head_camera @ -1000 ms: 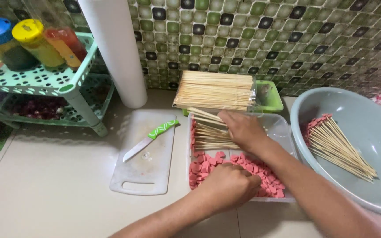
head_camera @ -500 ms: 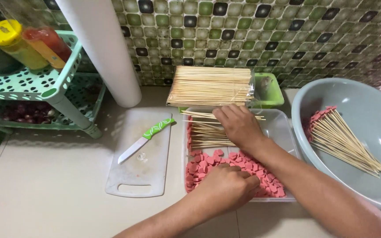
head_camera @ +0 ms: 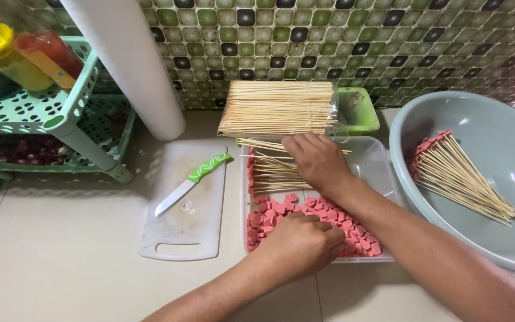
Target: Skewering small diced pieces of pink food onto wooden skewers.
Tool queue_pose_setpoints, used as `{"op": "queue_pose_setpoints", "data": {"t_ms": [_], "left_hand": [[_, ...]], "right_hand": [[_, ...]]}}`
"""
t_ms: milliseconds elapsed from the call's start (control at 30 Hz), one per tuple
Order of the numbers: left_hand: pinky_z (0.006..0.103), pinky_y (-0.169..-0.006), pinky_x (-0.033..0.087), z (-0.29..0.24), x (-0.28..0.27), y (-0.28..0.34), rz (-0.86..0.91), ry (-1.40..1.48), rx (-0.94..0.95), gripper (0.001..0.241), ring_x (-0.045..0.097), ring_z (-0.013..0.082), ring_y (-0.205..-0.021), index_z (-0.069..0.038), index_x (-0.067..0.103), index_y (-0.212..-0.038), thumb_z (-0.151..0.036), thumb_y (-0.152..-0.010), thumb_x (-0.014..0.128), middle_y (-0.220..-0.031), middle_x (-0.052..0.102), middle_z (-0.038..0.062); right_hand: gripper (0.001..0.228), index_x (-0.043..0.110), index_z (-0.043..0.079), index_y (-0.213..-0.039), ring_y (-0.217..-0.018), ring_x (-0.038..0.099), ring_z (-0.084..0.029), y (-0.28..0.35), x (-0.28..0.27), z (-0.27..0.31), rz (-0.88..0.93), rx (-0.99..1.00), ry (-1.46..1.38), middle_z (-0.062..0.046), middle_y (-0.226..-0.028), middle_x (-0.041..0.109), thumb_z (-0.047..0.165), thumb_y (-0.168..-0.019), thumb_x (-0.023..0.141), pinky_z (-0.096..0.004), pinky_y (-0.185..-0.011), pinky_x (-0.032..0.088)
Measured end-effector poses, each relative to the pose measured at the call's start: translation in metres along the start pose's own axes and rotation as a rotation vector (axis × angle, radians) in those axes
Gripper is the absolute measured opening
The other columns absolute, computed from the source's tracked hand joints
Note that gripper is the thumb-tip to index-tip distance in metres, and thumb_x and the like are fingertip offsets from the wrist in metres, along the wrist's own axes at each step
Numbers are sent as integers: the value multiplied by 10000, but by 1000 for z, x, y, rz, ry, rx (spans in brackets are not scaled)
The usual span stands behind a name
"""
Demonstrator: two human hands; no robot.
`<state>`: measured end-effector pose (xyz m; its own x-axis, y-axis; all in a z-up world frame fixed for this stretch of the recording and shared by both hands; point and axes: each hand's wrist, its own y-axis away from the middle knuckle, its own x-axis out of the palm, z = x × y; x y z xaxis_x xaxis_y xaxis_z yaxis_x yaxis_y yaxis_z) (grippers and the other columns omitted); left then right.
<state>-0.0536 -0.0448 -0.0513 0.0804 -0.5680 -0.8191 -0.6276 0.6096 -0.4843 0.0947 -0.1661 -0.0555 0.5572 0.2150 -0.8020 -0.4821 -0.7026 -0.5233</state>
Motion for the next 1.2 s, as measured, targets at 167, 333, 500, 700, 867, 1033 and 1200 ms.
{"op": "queue_pose_setpoints", "data": {"t_ms": [167,333,500,700,867,1033,1200], "left_hand": [[461,-520,458,0,-9,-3,34,17,6,316,645,315,-617,-117,596,-741,-278,-1009,644,-657,659,43],[487,-519,476,2,-18,-9,89,76,-17,330,650,308,-590,-116,623,-724,-315,-983,667,-658,673,46],[448,-633,594,8,-22,-8,188,185,-118,131,760,313,-770,-158,719,-952,-281,-928,682,-783,751,63],[580,-667,576,7,-44,-17,287,287,-221,182,737,437,-831,-126,728,-1046,-233,-936,630,-847,759,165],[590,-736,577,28,-54,-19,385,180,-334,228,730,434,-883,-218,717,-1128,-248,-921,626,-921,768,148],[490,-729,605,33,-63,-19,466,161,-349,235,753,376,-884,-185,738,-1112,-143,-899,648,-981,782,90],[458,-720,616,34,-54,-17,504,55,-227,238,751,347,-899,-152,766,-1116,-98,-899,687,-973,769,95]], "right_hand": [[263,629,95,-1162,-771,628,-236,-2,-5,-2,-4,41,-90,-49,-910,678,30,-940,505,-357,-589,482],[317,581,80,-1197,-679,660,-330,-1,-8,-9,38,141,-228,-104,-892,676,8,-910,467,-460,-427,487],[259,509,221,-1179,-736,706,-426,0,-40,-15,170,364,-471,-125,-786,643,118,-971,393,-571,-712,547],[133,556,206,-1113,-679,671,-344,-6,-103,-7,95,538,-744,-64,-696,650,301,-1074,471,-463,-681,539],[201,600,155,-1140,-576,516,-148,18,-119,13,17,674,-1089,9,-642,560,247,-1091,429,-306,-611,495],[259,632,78,-1156,-540,439,-145,41,-114,23,28,715,-1264,-41,-627,560,217,-1086,425,-293,-546,448],[260,637,49,-1168,-545,436,-143,46,-115,27,12,714,-1327,-51,-633,556,202,-1082,446,-272,-544,442]]}}
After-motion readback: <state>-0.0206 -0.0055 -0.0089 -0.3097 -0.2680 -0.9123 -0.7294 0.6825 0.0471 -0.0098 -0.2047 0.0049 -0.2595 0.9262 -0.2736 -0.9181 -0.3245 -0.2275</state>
